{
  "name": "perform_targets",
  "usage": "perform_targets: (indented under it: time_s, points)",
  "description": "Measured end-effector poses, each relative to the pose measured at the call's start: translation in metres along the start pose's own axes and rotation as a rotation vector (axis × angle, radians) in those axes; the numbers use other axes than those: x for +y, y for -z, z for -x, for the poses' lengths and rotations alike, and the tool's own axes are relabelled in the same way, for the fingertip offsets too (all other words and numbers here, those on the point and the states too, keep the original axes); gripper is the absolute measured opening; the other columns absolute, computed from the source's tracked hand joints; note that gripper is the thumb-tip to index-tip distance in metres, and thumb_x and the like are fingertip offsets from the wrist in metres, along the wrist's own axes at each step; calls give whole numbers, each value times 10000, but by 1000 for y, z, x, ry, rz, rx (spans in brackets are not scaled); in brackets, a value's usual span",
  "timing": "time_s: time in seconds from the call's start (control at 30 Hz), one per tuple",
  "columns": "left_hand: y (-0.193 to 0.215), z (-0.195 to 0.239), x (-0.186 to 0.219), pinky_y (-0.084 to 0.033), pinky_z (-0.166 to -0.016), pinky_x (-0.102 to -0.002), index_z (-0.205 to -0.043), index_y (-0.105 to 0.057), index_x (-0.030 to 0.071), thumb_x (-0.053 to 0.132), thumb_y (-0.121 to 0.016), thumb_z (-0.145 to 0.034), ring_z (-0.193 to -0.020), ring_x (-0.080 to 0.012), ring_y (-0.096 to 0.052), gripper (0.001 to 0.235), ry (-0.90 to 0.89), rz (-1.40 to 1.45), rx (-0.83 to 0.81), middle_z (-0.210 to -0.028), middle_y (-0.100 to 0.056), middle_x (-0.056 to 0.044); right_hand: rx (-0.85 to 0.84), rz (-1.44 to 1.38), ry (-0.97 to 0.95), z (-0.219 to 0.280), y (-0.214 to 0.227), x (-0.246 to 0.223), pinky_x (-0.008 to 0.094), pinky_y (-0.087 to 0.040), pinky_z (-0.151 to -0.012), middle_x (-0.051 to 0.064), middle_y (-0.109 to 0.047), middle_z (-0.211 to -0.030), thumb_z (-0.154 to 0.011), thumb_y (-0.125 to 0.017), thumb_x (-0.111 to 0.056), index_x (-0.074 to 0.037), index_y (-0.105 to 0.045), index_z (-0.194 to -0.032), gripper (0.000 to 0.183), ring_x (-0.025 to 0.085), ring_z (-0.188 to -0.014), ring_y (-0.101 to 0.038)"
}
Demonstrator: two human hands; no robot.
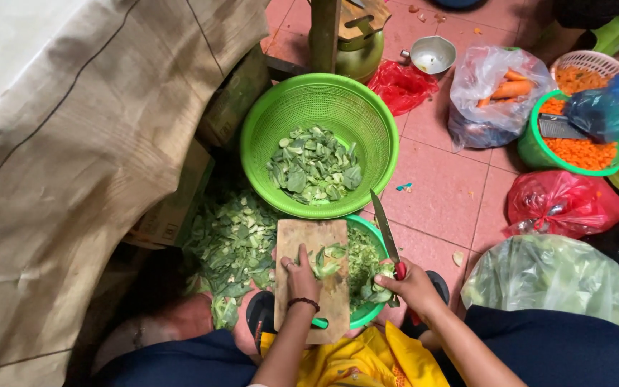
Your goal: Chopping green leafy vegetables on a cutting board.
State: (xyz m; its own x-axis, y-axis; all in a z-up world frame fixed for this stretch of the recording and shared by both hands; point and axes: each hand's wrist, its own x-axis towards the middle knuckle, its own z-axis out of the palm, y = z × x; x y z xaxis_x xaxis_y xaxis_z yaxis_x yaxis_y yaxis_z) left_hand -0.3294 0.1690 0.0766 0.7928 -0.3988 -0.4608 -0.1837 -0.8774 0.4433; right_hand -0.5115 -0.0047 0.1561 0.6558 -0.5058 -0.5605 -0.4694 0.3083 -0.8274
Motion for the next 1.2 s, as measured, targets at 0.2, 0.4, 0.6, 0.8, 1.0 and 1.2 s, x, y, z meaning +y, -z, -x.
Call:
perform_targets:
  time_s: [0.2, 0.4, 0.6, 0.8, 1.0, 1.2]
  points:
    - [-6, -39, -7, -572, -833, -432, -1497, -360, 129, -12, -883, -652, -1011, -401, -645, 1003, -289, 170, 265, -1326, -369, -231, 21, -148, 33, -5, -9, 52, 261, -552, -688, 15, -707, -846, -821, -817, -72, -3, -654, -1142, 367, 101, -745, -666]
    - [28, -14, 29, -565, -882, -460, -1478, -493, 208, 13, -808, -766, -1152, -402, -561, 803, -256, 11, 185, -1424, -361, -209, 105, -191, 32, 5, -21, 78, 241, -549, -648, -8, -707, -821, -831, -815, -75, -7, -649, -1155, 371, 73, -700, -656]
    - [35, 9, 59, -530, -961, -504, -1357, -613, 267, 114, -879, -694, -1280, -390, -466, 730, -461, -209, 35, -1478, -347, -135, 84, -326, -165, 18, -21, 58, 299, -207, -332, 0, -454, -523, -813, -799, -75, -80, -584, -1155, 404, 105, -335, -315]
    - [20, -25, 26, -555, -952, -450, -1170, -736, 177, -24, -805, -695, -1229, -411, -530, 520, -680, -41, 180, -1509, -412, -173, 55, -180, 73, 4, -27, 96, 235, -542, -626, 0, -707, -827, -804, -850, -49, -26, -628, -1110, 379, 73, -710, -662]
    - [24, -10, 22, -551, -952, -415, -1220, -738, 177, 2, -754, -792, -1238, -343, -567, 463, -632, 0, 185, -1438, -505, -127, 40, -190, 40, -3, -33, 103, 249, -570, -704, 28, -745, -881, -790, -840, -48, -15, -613, -1094, 381, 100, -774, -699]
    - [23, 33, 13, -453, -1109, -366, -1501, -462, 85, 323, -735, -932, -1382, -309, -554, 674, -594, 270, -612, -1490, -551, -167, 53, -167, 7, -10, -47, 123, 271, -435, -608, 15, -559, -811, -852, -871, -55, 14, -637, -1176, 405, 103, -688, -514]
